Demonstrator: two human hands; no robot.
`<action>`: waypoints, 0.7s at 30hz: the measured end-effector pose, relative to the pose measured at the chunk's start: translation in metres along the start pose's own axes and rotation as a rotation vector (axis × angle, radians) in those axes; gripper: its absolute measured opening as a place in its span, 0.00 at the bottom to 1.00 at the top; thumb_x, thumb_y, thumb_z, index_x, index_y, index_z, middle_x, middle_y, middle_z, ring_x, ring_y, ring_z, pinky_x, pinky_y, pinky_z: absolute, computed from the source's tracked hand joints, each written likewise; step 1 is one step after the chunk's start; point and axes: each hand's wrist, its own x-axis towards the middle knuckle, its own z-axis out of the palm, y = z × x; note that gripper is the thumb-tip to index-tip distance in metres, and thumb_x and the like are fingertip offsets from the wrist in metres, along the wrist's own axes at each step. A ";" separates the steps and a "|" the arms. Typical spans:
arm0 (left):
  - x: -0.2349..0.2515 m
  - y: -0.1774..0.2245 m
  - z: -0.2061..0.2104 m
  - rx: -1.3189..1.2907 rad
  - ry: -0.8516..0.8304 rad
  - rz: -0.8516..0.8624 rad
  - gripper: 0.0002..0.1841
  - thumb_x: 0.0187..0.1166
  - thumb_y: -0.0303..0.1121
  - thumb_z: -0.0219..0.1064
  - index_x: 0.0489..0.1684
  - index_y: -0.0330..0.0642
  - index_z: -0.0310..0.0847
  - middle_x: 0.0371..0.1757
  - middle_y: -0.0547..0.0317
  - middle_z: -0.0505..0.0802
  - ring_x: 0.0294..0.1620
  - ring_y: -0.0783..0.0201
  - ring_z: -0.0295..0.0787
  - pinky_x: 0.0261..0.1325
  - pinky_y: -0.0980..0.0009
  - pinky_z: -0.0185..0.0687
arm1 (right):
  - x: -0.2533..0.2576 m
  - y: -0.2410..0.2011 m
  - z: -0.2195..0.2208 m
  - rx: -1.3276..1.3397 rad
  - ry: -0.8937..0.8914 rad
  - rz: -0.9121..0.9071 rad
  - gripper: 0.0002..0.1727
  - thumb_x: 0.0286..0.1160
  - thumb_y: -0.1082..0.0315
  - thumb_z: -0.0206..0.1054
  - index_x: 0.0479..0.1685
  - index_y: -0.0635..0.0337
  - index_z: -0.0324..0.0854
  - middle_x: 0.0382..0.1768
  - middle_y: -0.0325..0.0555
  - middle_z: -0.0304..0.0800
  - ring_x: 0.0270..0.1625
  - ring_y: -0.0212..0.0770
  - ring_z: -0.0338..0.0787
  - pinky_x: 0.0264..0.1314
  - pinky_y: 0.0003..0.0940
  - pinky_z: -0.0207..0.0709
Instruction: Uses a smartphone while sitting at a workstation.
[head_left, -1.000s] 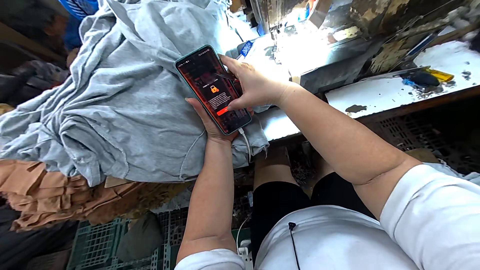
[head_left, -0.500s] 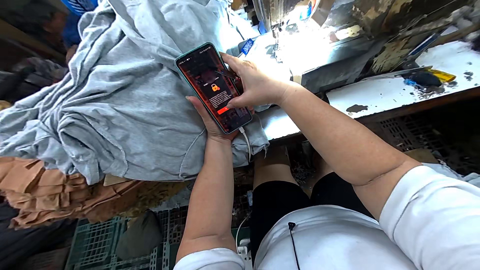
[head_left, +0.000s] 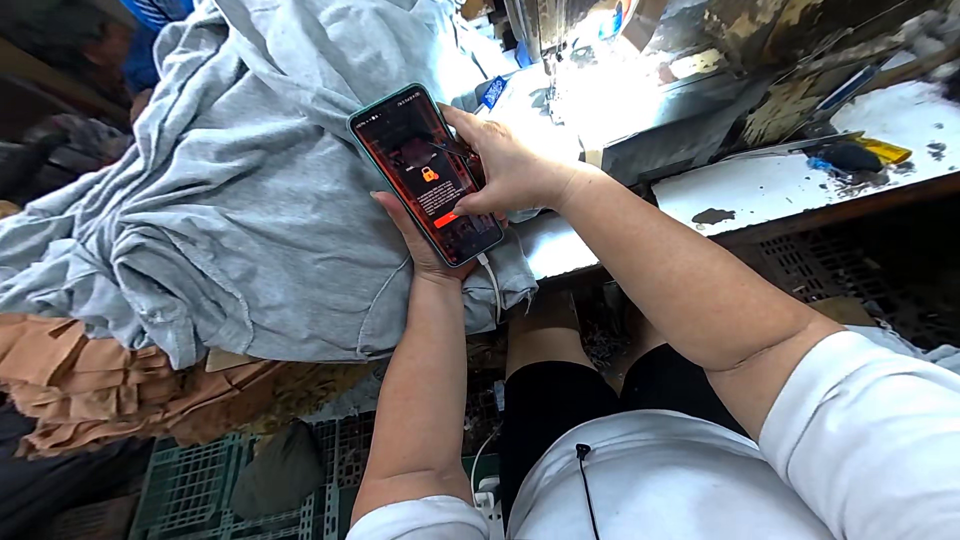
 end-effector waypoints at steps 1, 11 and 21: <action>0.000 0.000 0.000 0.004 0.000 0.001 0.44 0.52 0.78 0.70 0.62 0.55 0.85 0.54 0.60 0.96 0.57 0.64 0.93 0.63 0.61 0.89 | 0.000 0.000 0.000 0.011 0.001 0.000 0.59 0.51 0.62 0.85 0.89 0.71 0.56 0.74 0.61 0.80 0.77 0.49 0.79 0.82 0.43 0.69; 0.000 0.000 -0.001 0.006 0.011 -0.006 0.43 0.52 0.78 0.71 0.62 0.56 0.86 0.54 0.61 0.96 0.58 0.64 0.93 0.63 0.60 0.89 | -0.001 0.002 -0.001 -0.021 0.003 0.012 0.60 0.53 0.58 0.85 0.89 0.73 0.55 0.74 0.63 0.80 0.77 0.51 0.80 0.82 0.46 0.69; 0.000 -0.001 0.000 -0.007 -0.002 -0.010 0.43 0.51 0.78 0.72 0.61 0.56 0.86 0.54 0.60 0.96 0.57 0.64 0.93 0.62 0.61 0.89 | 0.000 0.002 -0.002 0.003 0.002 0.005 0.59 0.50 0.62 0.85 0.89 0.72 0.56 0.73 0.61 0.82 0.75 0.49 0.82 0.81 0.43 0.71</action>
